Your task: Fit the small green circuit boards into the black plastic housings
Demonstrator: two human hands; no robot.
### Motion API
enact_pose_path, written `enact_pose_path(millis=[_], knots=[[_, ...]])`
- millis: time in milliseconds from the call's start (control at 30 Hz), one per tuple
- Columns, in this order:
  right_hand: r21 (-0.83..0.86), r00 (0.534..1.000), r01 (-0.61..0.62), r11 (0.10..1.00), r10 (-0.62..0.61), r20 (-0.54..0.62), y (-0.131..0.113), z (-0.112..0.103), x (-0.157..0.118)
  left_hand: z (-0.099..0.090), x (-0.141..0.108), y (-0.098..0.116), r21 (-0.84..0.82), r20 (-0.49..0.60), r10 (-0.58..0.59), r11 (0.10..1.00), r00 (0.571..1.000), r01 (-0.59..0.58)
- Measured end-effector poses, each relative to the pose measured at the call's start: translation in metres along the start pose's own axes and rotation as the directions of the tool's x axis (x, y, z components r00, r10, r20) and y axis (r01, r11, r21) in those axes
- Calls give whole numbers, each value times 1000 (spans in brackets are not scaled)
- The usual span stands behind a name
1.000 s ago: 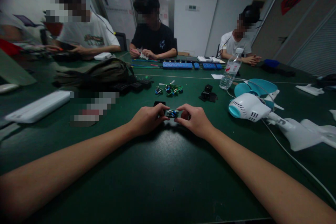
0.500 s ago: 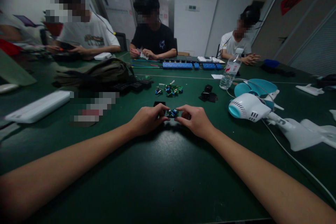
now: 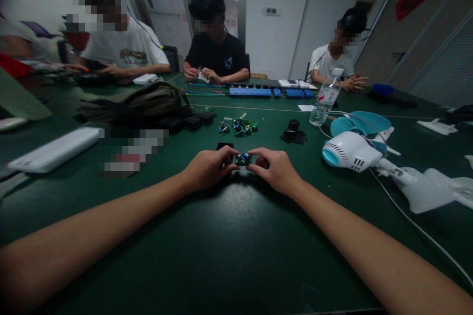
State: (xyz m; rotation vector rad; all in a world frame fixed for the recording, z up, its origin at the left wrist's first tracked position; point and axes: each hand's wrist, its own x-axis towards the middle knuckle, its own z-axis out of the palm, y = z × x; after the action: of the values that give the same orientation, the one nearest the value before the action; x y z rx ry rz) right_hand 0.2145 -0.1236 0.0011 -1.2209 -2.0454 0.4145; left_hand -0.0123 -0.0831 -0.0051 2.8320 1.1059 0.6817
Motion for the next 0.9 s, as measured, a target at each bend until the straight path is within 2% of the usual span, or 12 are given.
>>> enact_pose_path(millis=[333,900], knots=[[25,1000,-16,1000,15,13,1,1,0,0,1,1,6,29,-22,1000,999,21],[28,998,-35,999,34,46,-1,-1,0,2,0,-1,-7,-16,20,1000,1000,-20]])
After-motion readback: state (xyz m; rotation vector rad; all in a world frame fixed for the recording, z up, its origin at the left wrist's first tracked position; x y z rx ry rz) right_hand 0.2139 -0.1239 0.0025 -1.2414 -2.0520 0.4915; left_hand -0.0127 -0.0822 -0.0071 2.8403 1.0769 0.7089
